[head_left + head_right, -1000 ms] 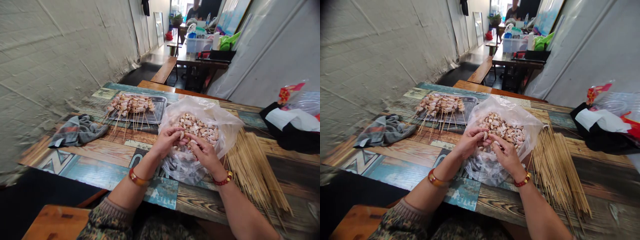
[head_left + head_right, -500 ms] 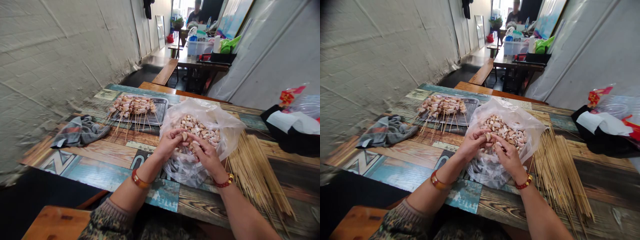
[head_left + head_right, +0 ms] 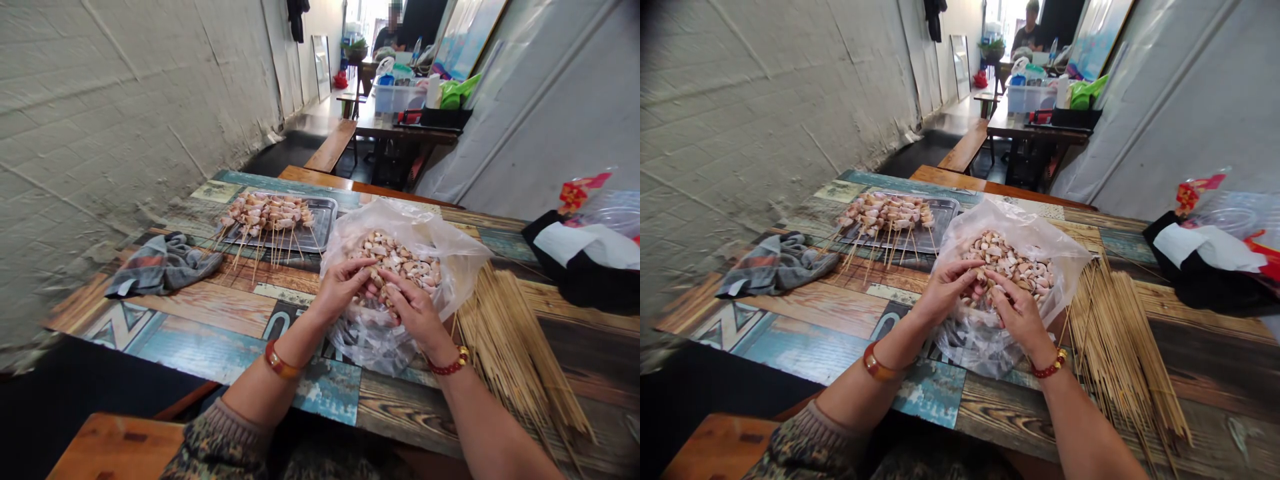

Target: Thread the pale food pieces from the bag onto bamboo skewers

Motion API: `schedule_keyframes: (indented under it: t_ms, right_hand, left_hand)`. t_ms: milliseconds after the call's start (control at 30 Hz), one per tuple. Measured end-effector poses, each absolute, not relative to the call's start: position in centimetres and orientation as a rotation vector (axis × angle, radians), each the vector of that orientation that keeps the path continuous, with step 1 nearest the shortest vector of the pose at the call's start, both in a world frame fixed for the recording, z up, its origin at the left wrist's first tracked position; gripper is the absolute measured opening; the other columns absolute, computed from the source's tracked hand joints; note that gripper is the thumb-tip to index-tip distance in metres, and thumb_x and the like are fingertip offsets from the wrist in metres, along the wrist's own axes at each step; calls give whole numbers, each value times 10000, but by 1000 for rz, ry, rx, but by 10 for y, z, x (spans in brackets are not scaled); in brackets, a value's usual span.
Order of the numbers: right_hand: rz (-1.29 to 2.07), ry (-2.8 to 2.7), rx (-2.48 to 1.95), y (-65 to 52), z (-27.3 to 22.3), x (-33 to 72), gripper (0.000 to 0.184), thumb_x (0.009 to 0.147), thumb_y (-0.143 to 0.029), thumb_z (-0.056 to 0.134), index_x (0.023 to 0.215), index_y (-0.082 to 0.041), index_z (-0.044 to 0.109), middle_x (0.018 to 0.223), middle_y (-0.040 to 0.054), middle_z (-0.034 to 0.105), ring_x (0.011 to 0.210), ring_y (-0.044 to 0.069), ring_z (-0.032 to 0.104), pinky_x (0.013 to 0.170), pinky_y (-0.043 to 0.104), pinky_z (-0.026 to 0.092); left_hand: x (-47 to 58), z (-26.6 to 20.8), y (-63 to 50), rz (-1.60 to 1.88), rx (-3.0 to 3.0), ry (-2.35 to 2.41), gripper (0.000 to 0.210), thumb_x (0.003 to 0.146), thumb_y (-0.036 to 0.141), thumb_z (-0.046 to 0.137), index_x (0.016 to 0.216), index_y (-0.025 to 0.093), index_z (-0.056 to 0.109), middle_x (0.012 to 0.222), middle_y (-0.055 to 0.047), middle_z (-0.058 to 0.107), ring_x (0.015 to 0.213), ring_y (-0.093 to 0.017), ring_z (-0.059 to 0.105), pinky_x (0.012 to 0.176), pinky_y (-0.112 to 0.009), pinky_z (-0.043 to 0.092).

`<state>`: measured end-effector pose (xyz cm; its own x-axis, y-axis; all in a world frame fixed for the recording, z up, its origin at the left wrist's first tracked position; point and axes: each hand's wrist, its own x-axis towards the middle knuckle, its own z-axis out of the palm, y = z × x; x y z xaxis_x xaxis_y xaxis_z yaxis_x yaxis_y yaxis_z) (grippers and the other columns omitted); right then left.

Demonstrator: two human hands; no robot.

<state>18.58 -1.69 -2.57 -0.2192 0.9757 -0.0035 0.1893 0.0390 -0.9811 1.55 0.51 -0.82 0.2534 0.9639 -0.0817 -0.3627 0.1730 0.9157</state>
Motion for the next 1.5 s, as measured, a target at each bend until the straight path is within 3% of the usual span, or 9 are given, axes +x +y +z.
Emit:
schedule_keyframes:
  t_ms: [167,233,333,400,467,1100,1333,1500]
  right_hand:
    - [1167,-1575,-1186,-20,-23,185,449,924,-384,465,1350,-256,532,756,11,670,387,81,458,368,215,409]
    - [1112,-1654,-1181,-22,-20,184,439,926,-359,462,1349,-263,534,837,28,709,445,105,536,422,237,472]
    - [934,-1819,-1154,-22,-15,182,399,917,-316,481,1298,-260,585,1085,58,710,802,188,688,716,326,576]
    - [821,-1859,-1137,-21,-15,182,388,920,-290,474,1287,-249,593,1223,58,660,1068,224,639,928,392,521]
    - [775,-1859,-1131,-19,-16,183,395,926,-275,460,1302,-243,578,1272,56,633,1167,222,590,1006,411,471]
    - [703,-1932,-1114,-18,-16,181,406,921,-248,457,1311,-245,571,1263,66,640,1162,211,602,1011,410,473]
    - [743,-1932,-1140,-19,-16,182,410,919,-226,447,1310,-221,571,1287,64,623,1189,196,582,1033,386,455]
    - [742,-1928,-1157,-18,-19,182,411,909,-218,451,1299,-234,582,1275,52,633,1187,200,583,1037,393,450]
  left_hand:
    - [14,-11,8,1187,820,839,405,710,406,736,979,117,643,618,-2,651,495,-89,594,492,-195,468]
    - [15,-11,9,1207,797,841,408,704,416,740,959,119,626,608,9,637,482,-83,580,469,-188,453]
    - [16,-11,9,1174,815,824,419,711,430,732,967,121,609,590,13,630,481,-89,576,460,-187,448]
    - [16,-11,8,1133,847,821,424,713,432,731,971,119,605,599,8,635,491,-92,584,472,-192,457]
    - [17,-9,8,1115,874,831,434,704,433,739,971,119,602,642,2,648,505,-92,596,484,-198,470]
    - [19,-17,9,1230,1112,1052,317,758,420,675,852,177,495,585,27,613,445,-105,570,447,-214,468]
    - [13,-22,11,1290,1493,1227,78,770,235,628,825,200,587,636,13,594,559,-120,552,550,-232,429]
    - [9,-20,10,1270,1947,1411,97,762,130,563,815,201,602,686,8,568,622,-122,498,607,-237,393]
